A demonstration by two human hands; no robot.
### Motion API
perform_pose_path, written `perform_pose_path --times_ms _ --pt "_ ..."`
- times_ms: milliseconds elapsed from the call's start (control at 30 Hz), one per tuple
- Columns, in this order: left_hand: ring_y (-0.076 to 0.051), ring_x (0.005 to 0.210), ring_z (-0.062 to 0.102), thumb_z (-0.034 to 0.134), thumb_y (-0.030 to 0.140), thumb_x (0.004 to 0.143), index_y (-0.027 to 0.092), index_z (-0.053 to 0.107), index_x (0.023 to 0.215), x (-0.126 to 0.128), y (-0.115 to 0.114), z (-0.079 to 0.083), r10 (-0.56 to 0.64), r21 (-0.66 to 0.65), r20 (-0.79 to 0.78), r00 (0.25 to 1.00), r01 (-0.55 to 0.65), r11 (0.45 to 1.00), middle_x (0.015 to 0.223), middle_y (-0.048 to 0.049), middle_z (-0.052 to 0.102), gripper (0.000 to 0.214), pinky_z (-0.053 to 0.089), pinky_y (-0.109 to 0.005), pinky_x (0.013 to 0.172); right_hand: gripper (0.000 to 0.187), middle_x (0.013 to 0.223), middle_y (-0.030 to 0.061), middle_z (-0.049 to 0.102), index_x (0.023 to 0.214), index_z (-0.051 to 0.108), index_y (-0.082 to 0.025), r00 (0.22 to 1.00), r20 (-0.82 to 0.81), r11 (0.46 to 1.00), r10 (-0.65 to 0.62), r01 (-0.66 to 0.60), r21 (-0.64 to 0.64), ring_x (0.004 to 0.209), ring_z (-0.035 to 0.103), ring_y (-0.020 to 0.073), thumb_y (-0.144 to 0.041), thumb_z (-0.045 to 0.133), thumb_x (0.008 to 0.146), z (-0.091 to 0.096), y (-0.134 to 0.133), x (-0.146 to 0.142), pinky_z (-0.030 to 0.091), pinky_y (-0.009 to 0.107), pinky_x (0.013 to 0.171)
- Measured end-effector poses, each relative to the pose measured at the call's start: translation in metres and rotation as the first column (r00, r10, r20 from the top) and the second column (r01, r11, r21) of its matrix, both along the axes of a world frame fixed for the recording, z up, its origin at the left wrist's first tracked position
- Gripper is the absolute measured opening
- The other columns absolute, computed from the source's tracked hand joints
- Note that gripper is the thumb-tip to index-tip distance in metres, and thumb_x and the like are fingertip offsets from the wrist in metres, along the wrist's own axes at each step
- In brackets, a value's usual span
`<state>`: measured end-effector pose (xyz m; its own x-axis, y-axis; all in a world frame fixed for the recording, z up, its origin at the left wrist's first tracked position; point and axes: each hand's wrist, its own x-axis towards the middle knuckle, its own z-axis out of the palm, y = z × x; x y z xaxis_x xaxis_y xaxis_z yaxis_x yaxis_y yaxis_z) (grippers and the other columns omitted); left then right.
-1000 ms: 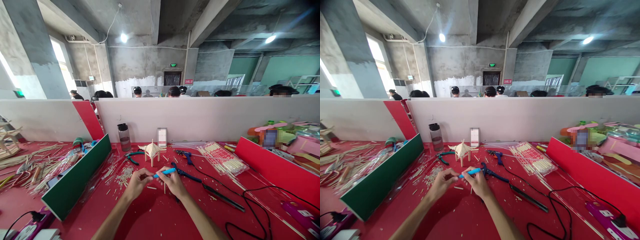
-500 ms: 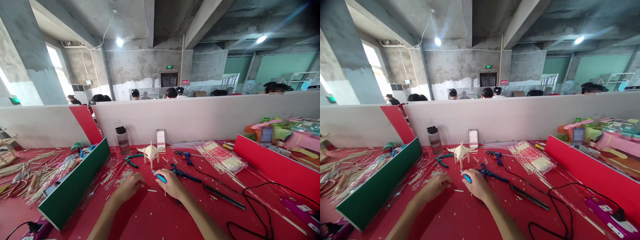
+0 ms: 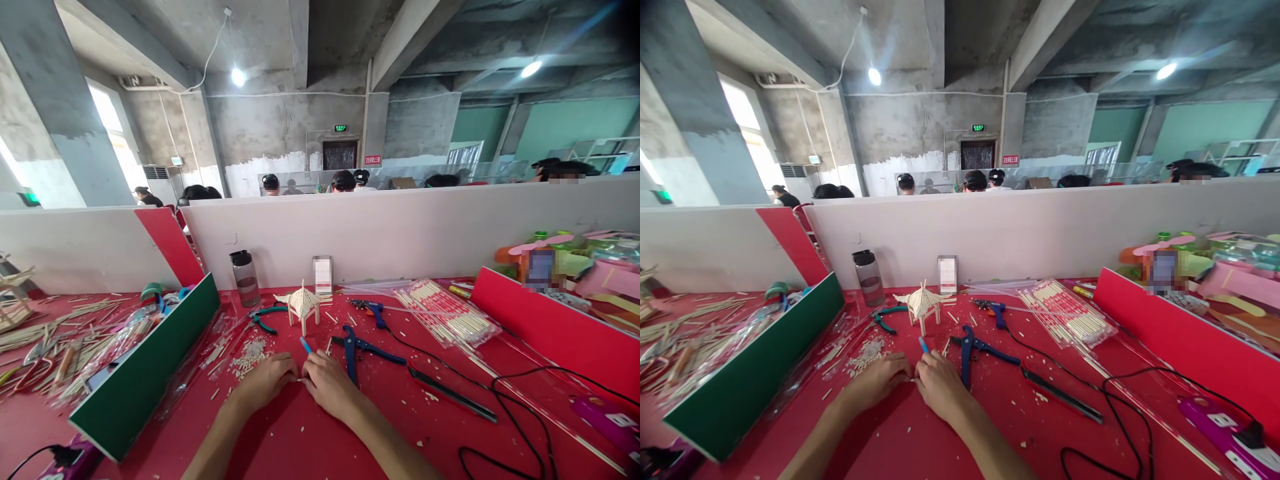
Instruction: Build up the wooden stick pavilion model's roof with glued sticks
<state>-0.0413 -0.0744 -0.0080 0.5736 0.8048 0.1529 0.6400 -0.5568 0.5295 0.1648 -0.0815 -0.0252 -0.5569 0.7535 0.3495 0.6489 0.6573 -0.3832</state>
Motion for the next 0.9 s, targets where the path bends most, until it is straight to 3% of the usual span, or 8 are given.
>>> perform_pose_path --times_ms 233,433,900 --pt "-0.02 0.082 0.061 0.049 0.022 0.097 0.019 0.066 0.09 0.007 -0.006 0.013 0.095 0.017 0.215 0.972 -0.101 0.995 0.089 -0.0058 0.068 0.018 0.047 -0.029 0.077 0.009 0.095 0.0063 0.069 0.095 0.062 -0.02 0.997 -0.068 0.999 -0.027 0.029 0.031 0.093 0.061 0.0234 -0.014 0.056 0.099 0.016 0.003 0.01 0.046 0.033 0.081" --pt "-0.019 0.075 0.06 0.052 0.036 0.097 0.017 0.065 0.088 0.018 -0.005 0.011 0.174 -0.028 0.393 0.903 -0.178 0.984 0.08 -0.0045 0.067 0.025 0.048 -0.027 0.07 0.01 0.097 0.0056 0.067 0.096 0.06 -0.022 0.984 -0.18 0.994 0.006 0.014 0.11 0.094 0.058 0.023 -0.017 0.054 0.101 0.025 0.004 0.019 0.046 0.033 0.083" --pt "-0.02 0.073 0.06 0.057 0.04 0.094 0.017 0.068 0.083 0.028 -0.008 0.009 0.228 -0.06 0.489 0.842 -0.228 0.972 0.077 -0.0043 0.068 0.027 0.048 -0.028 0.069 0.01 0.096 0.0031 0.067 0.097 0.062 -0.022 0.976 -0.218 0.995 0.001 0.02 0.093 0.092 0.06 0.021 -0.017 0.054 0.1 0.031 0.002 0.024 0.048 0.031 0.082"
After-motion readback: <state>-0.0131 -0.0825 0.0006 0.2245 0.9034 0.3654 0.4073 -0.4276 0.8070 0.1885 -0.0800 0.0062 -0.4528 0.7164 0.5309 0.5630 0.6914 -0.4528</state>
